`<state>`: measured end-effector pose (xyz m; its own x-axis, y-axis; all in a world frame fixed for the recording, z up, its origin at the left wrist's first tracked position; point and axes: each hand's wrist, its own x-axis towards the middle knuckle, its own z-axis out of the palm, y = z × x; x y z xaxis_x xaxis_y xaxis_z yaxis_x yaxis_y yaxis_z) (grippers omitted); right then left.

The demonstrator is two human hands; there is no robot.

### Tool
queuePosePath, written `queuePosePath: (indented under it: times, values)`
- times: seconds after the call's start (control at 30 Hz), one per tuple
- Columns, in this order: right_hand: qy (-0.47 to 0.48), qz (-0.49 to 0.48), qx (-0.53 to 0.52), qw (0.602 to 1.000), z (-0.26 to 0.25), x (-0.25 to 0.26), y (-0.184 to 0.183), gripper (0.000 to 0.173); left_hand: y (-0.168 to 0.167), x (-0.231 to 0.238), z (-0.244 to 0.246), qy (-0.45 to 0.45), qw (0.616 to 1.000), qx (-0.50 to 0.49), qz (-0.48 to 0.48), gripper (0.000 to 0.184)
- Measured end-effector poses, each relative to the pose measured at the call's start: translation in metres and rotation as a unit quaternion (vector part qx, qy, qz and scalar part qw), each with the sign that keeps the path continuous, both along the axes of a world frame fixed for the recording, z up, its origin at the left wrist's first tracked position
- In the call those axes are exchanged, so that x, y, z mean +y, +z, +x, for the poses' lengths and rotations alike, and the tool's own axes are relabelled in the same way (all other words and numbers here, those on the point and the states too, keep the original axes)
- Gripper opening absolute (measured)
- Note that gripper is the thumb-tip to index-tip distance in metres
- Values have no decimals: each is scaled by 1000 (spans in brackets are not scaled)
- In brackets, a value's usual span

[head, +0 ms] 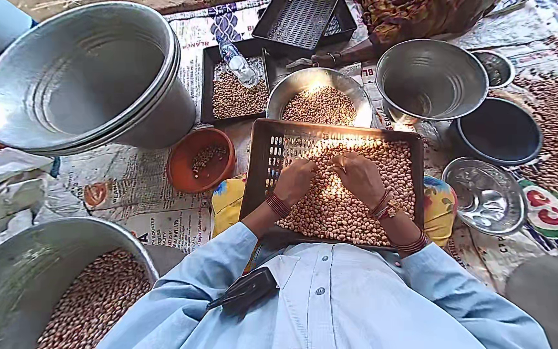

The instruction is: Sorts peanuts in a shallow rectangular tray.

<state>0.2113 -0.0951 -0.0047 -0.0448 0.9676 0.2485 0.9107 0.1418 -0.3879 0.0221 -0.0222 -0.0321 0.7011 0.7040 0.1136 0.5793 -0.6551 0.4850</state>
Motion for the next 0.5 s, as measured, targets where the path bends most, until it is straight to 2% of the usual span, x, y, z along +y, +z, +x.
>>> queuePosePath:
  times: [0.17,0.3,0.33,0.4,0.5]
  values:
    - [-5,-35,-4,999,-10,7,-17,14,0,-6,1,33,999,23,-29,18]
    - [-15,-83,37,996,-5,-1,-8,16,16,-7,-8,33,993,56,-94,21]
    - [-15,-81,57,995,0,-5,-2,18,22,-5,-13,31,992,34,-115,20]
    - [-11,-28,111,993,14,-14,20,25,39,2,-27,22,990,-72,-115,18]
    - [31,87,178,980,43,-36,81,44,94,7,-49,7,963,-257,-78,19]
